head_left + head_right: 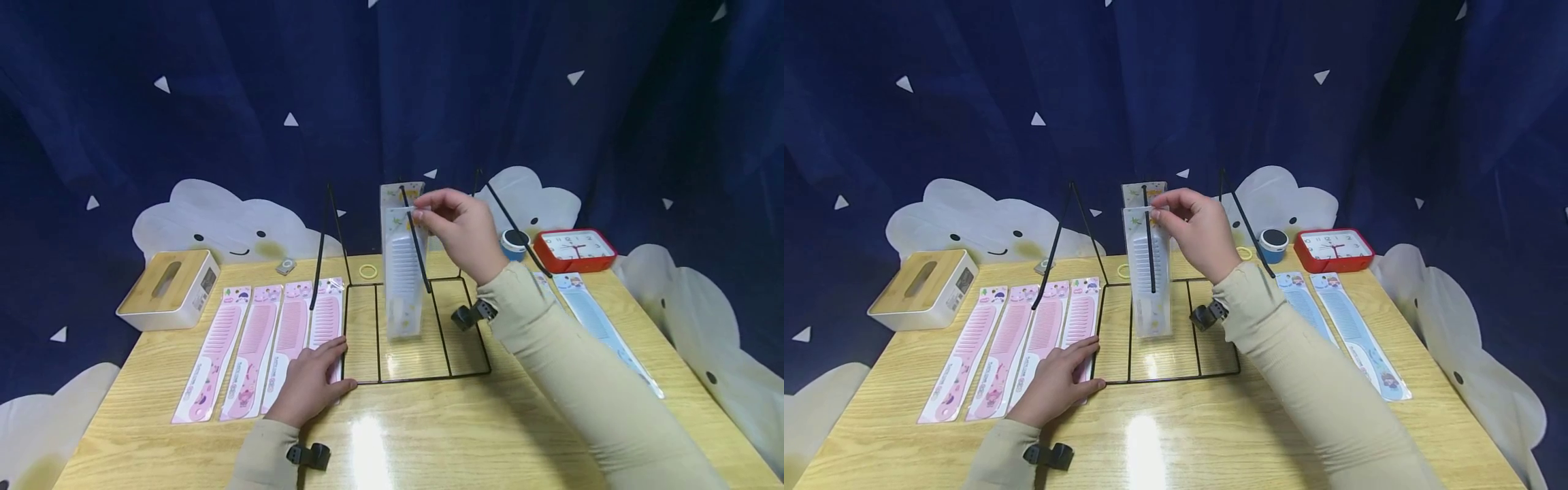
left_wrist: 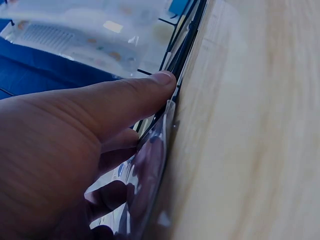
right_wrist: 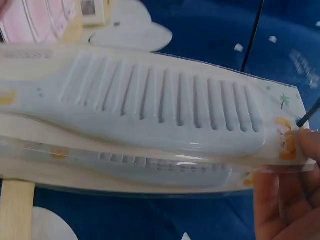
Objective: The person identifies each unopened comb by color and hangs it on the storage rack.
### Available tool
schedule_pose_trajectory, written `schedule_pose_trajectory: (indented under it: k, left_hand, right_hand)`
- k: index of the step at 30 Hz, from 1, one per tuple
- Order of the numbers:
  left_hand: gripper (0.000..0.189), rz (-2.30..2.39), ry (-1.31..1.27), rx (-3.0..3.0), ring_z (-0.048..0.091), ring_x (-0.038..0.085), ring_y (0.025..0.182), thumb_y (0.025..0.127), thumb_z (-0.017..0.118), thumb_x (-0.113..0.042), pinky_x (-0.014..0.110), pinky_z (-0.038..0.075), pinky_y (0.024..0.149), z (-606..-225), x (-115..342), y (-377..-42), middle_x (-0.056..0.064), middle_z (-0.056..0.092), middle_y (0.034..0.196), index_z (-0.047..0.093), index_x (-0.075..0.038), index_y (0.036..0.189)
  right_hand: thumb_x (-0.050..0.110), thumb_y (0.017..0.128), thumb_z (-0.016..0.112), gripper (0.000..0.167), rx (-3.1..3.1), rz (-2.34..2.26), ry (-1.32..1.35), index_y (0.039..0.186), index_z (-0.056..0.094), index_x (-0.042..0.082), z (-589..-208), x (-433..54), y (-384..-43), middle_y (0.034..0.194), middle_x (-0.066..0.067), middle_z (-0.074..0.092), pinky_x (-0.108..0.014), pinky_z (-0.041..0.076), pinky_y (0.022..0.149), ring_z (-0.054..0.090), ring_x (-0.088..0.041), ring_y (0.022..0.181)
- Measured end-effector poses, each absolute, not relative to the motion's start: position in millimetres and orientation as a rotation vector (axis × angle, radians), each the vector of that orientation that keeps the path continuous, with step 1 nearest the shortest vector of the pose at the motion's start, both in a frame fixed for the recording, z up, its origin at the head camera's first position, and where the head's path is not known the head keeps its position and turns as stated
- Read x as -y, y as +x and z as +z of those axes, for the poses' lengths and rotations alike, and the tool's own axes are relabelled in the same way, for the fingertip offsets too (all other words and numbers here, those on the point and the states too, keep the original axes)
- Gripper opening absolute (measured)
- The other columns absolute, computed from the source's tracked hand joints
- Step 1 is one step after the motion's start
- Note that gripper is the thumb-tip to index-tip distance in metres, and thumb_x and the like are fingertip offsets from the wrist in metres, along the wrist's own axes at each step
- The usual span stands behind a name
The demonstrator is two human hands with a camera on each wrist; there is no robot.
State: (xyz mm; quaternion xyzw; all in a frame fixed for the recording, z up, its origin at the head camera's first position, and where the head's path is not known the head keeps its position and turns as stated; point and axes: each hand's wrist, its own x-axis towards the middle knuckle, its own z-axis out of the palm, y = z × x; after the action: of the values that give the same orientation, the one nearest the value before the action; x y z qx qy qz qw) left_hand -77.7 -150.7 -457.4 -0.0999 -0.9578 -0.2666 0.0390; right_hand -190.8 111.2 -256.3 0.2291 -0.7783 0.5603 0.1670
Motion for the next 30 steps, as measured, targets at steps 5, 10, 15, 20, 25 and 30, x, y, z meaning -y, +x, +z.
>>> schedule_pose_trajectory:
  k: [5,10,15,20,25,30]
  left_hand:
    - [0.07,-0.811,-0.303,2.94,0.054,0.021,0.099,0.077,0.085,-0.039,0.041,0.041,0.085,-459.9,151.3,-78.2,-0.002,0.054,0.148,0.062,-0.009,0.137]
    - [0.07,-0.81,-0.301,2.944,0.054,0.02,0.098,0.077,0.085,-0.039,0.041,0.04,0.084,-460.8,151.4,-78.8,-0.002,0.054,0.148,0.063,-0.009,0.136]
    - [0.07,-0.81,-0.307,2.942,0.054,0.02,0.096,0.077,0.085,-0.038,0.04,0.04,0.083,-460.0,151.9,-79.1,-0.002,0.054,0.148,0.062,-0.009,0.137]
    - [0.07,-0.82,-0.309,2.937,0.055,0.022,0.098,0.077,0.085,-0.037,0.041,0.041,0.084,-459.2,152.3,-78.6,-0.001,0.054,0.148,0.062,-0.008,0.136]
    - [0.07,-0.823,-0.311,2.932,0.055,0.022,0.1,0.077,0.085,-0.037,0.041,0.041,0.086,-458.3,151.9,-78.6,-0.001,0.053,0.148,0.062,-0.008,0.137]
    - [0.07,-0.822,-0.316,2.935,0.055,0.023,0.1,0.078,0.085,-0.038,0.041,0.041,0.086,-457.8,153.1,-79.4,-0.001,0.053,0.149,0.062,-0.008,0.137]
  right_hand:
    - [0.01,0.092,0.073,0.013,2.251,1.564,0.586,0.103,0.075,0.003,-252.0,-103.7,-214.6,0.094,-0.009,0.071,-0.023,0.054,0.068,0.063,-0.014,0.078]
    - [0.012,0.093,0.073,0.014,2.286,1.572,0.559,0.105,0.076,0.006,-249.7,-102.1,-222.9,0.098,-0.008,0.071,-0.024,0.054,0.07,0.064,-0.015,0.082]
    - [0.014,0.093,0.073,0.016,2.288,1.573,0.575,0.107,0.075,0.007,-250.5,-104.4,-223.5,0.102,-0.006,0.072,-0.024,0.053,0.072,0.064,-0.015,0.086]
    - [0.018,0.093,0.074,0.023,2.268,1.556,0.596,0.113,0.072,0.008,-259.5,-112.1,-224.8,0.104,-0.006,0.071,-0.023,0.051,0.075,0.065,-0.013,0.089]
    - [0.023,0.093,0.074,0.023,2.289,1.449,0.559,0.109,0.073,0.007,-284.6,-140.3,-225.4,0.096,-0.005,0.072,-0.022,0.048,0.071,0.063,-0.012,0.081]
    - [0.022,0.094,0.072,0.021,2.379,1.377,0.461,0.102,0.072,0.003,-326.0,-190.3,-227.0,0.092,-0.004,0.07,-0.018,0.046,0.07,0.059,-0.006,0.079]
